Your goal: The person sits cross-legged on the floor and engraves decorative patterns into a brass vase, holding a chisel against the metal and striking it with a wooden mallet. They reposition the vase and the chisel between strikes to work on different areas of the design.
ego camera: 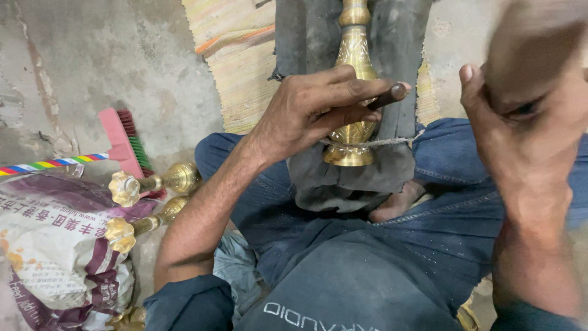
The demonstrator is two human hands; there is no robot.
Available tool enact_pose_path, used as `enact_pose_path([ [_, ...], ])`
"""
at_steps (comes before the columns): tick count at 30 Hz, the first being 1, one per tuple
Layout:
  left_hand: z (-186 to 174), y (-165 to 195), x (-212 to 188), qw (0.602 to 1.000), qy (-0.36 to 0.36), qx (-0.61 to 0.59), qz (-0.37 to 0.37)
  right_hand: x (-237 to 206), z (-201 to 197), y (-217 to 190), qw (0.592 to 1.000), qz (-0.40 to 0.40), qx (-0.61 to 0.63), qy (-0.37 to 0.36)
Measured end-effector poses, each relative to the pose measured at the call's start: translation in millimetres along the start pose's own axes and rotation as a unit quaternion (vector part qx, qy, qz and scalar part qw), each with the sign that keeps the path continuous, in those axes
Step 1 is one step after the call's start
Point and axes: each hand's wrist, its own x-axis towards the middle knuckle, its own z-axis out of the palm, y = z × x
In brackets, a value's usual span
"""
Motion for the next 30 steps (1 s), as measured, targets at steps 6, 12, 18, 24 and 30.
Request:
enact_pose_path([
  [6, 0, -1, 0, 1.000, -0.006, -0.010, 0.004, -4, 2, -6, 0.962, 0.156, 0.223, -0.011],
  [12, -4, 3, 2, 1.000, -0.019, -0.003, 0.005, -6, 0, -7, 0.956, 0.156, 0.250, 0.002],
  [18, -7, 3, 5, 0.999, -0.005, -0.014, 0.045, -10, 5, -5, 0.958, 0.147, 0.248, 0.004],
  [24, -8, 0, 5, 0.999, -0.015, -0.007, 0.051, -11, 6, 1, 0.997, 0.029, 0.071, 0.003],
  [30, -10, -5, 4, 0.998, -0.026, -0.004, 0.062, -20, 13, 2, 0.993, 0.053, 0.108, 0.008],
])
